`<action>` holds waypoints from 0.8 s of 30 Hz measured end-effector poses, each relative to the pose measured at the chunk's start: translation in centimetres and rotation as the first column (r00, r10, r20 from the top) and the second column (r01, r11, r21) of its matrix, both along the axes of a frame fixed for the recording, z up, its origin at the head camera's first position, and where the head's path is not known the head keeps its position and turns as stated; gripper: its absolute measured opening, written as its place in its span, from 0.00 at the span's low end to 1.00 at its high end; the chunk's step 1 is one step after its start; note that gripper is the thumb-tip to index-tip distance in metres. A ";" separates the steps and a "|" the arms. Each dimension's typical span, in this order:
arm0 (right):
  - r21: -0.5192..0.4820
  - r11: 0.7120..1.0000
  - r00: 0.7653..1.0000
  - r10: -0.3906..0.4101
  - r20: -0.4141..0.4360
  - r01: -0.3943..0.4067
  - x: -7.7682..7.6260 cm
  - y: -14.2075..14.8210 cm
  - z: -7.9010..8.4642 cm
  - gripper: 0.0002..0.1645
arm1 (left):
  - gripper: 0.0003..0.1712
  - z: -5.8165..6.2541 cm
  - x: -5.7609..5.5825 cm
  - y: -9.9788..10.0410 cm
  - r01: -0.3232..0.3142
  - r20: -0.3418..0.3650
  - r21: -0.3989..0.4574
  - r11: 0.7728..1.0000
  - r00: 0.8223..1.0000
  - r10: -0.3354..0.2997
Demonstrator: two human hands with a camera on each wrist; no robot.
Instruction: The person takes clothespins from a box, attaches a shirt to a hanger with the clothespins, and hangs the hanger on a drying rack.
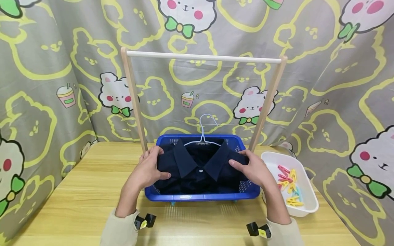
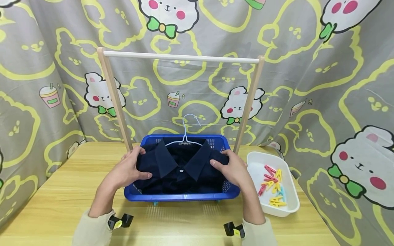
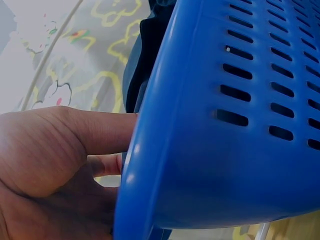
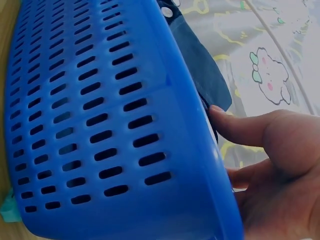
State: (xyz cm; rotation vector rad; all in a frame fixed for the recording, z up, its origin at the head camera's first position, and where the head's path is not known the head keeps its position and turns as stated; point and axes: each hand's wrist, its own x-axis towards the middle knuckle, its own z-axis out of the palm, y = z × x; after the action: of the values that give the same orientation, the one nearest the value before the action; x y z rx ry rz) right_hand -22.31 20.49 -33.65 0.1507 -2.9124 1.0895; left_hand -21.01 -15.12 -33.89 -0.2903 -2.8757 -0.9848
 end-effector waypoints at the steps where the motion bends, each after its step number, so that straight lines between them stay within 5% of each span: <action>1: -0.005 1.000 1.000 0.001 -0.010 -0.001 0.0 0.1 0.1 0.38 | 0.42 0.0 0.0 0.0 -0.001 0.007 -0.001 1.000 1.000 0.001; 10: -0.038 0.998 0.991 -0.059 -0.122 0.055 -0.4 0.3 -0.2 0.14 | 0.42 0.0 -0.1 0.0 -0.004 0.032 0.002 1.000 0.999 0.004; 17: -0.081 0.992 0.982 -0.104 -0.160 0.092 -0.5 0.1 -0.4 0.10 | 0.42 0.1 0.1 0.0 -0.004 0.029 0.002 1.000 1.000 0.004; 24: -0.136 0.982 0.976 -0.155 -0.156 0.134 -0.4 0.1 -0.4 0.13 | 0.39 0.4 0.2 -0.7 0.058 0.044 0.062 0.996 0.997 -0.061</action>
State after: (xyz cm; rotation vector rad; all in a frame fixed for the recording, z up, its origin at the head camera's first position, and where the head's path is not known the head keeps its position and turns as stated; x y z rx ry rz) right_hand -22.72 20.56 -34.01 0.0245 -2.6531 1.1702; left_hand -20.81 -15.86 -33.47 -0.3550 -2.8873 -1.1002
